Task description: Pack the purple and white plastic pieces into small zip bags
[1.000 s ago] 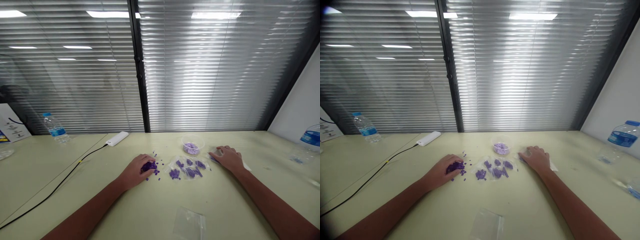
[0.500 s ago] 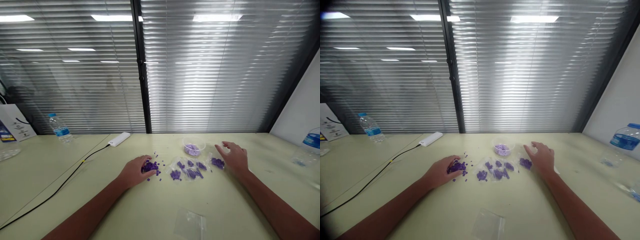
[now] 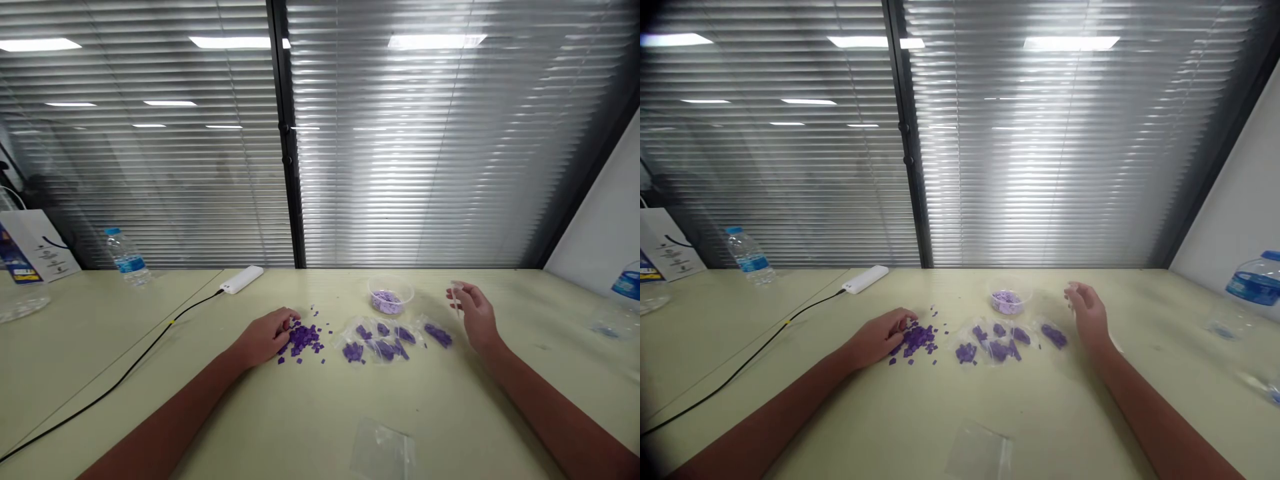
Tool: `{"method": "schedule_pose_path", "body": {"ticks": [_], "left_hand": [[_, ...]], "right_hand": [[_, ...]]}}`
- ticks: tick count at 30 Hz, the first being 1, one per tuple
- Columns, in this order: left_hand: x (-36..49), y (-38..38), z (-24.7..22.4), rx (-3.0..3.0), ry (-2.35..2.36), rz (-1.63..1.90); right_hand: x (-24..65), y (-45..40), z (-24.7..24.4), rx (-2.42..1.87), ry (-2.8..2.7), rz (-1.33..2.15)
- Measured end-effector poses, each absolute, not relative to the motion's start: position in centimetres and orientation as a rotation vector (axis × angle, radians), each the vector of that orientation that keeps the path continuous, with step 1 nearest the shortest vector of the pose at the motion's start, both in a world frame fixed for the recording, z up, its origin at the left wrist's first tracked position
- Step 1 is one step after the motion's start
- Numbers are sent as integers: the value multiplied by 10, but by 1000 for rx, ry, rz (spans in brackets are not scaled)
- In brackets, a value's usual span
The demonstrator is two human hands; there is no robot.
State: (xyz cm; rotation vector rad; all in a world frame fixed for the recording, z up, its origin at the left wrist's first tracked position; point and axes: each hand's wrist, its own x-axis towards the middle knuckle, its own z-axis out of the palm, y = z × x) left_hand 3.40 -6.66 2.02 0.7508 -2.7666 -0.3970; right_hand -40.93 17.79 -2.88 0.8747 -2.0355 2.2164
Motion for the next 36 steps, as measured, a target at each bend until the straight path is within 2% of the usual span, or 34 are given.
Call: {"method": "schedule_pose_path", "body": {"ticks": [7, 11, 15, 17, 20, 24, 26, 31, 36], "left_hand": [[30, -63, 14, 769, -2675, -486], [28, -56, 19, 768, -2599, -439], [22, -27, 30, 554, -2490, -329], [18, -9, 34, 423, -2449, -336], [15, 13, 37, 301, -2395, -408], [13, 24, 35, 101, -2422, -342], [12, 24, 34, 54, -2440, -277], [11, 21, 31, -45, -2555, -197], [14, 19, 28, -72, -2570, -216]], "right_hand": [[-342, 162, -10, 1000, -1989, 2848], [-277, 161, 16, 1085, -1783, 3734], [-214, 151, 28, 1380, -1654, 4019], [-189, 143, 24, 1633, -1720, 3915], [-165, 130, 12, 1942, -2002, 3435], [-157, 127, -5, 2296, -1845, 2866], [-158, 129, -10, 2404, -1752, 2688], [-156, 134, -14, 2445, -1736, 2528], [-155, 134, -13, 2419, -1783, 2508]]}}
